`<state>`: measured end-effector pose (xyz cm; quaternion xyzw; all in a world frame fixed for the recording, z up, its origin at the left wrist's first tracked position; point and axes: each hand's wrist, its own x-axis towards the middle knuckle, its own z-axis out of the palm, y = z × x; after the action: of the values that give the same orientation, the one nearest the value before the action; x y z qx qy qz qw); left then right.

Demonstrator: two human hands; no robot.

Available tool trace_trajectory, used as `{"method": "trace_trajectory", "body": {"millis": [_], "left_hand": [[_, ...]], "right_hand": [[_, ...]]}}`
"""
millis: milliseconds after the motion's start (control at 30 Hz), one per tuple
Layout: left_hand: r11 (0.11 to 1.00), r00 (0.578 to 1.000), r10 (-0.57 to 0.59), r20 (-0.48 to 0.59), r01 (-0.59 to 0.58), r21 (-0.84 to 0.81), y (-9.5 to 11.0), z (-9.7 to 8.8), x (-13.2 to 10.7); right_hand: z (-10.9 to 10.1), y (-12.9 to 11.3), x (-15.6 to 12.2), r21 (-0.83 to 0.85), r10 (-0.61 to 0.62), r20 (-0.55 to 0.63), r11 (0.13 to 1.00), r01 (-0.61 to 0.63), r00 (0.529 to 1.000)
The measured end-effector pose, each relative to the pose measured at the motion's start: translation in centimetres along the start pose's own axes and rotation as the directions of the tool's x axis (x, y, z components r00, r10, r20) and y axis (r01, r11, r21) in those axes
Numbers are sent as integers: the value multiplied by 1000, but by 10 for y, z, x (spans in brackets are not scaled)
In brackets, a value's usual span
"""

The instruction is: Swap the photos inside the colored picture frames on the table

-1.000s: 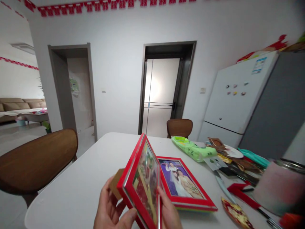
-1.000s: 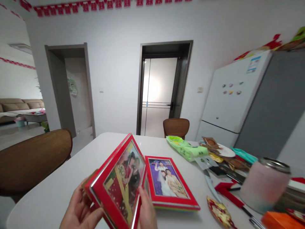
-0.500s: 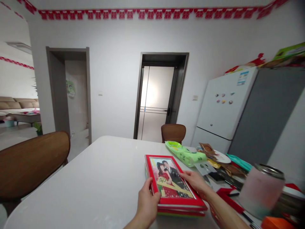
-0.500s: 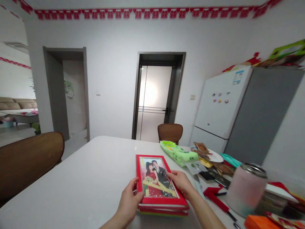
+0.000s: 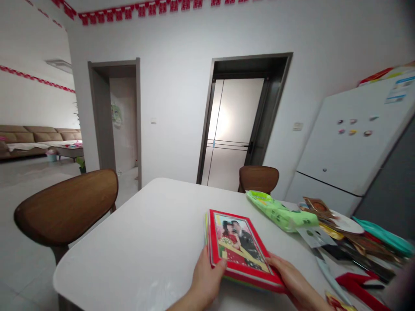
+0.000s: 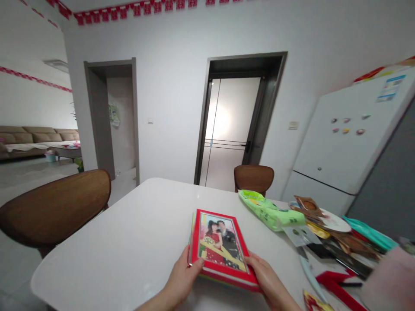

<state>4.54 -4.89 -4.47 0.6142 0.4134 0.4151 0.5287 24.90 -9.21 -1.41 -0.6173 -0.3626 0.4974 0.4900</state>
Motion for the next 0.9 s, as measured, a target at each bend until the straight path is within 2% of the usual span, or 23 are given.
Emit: {"method": "trace_trajectory", "body": {"millis": [100,233,333,400,467,533,633,700,800,900], "left_hand": [[999,993,-34,-115,38,36,-12,-45,18],[995,967,-55,-247,75,70,-25,-116,37],[992,942,-59,-329,93,87,-29,-159,41],[991,930,-62,-363,101,90,-30,-176,42],[991,921,-68,-383,108,84,-30,-185,41],[991,914,-75,-399,112,72,-30,-187,39],[995,889,-63,-453,91,41,-23,-186,32],[999,858,-28,-512,39,11,-13,-184,26],[993,824,60,-564,-106,-49,19,-175,19],[949,851,162,-499,-272,-157,65,-155,11]], "right_hand": [[58,-8,20,15,-87,91,996,86,992],[135,-13,60,-3,-111,170,994,113,979],[180,-12,87,-34,-117,205,991,126,972],[201,-12,98,-62,-119,216,989,135,969],[213,-12,103,-96,-121,209,985,143,970],[216,-14,105,-133,-132,172,979,156,976],[207,-18,101,-189,-202,36,960,205,979],[200,-23,94,-224,-287,-70,938,265,955],[198,-36,71,-235,-421,-108,891,388,901],[209,-59,32,-148,-531,3,838,525,847]]}}
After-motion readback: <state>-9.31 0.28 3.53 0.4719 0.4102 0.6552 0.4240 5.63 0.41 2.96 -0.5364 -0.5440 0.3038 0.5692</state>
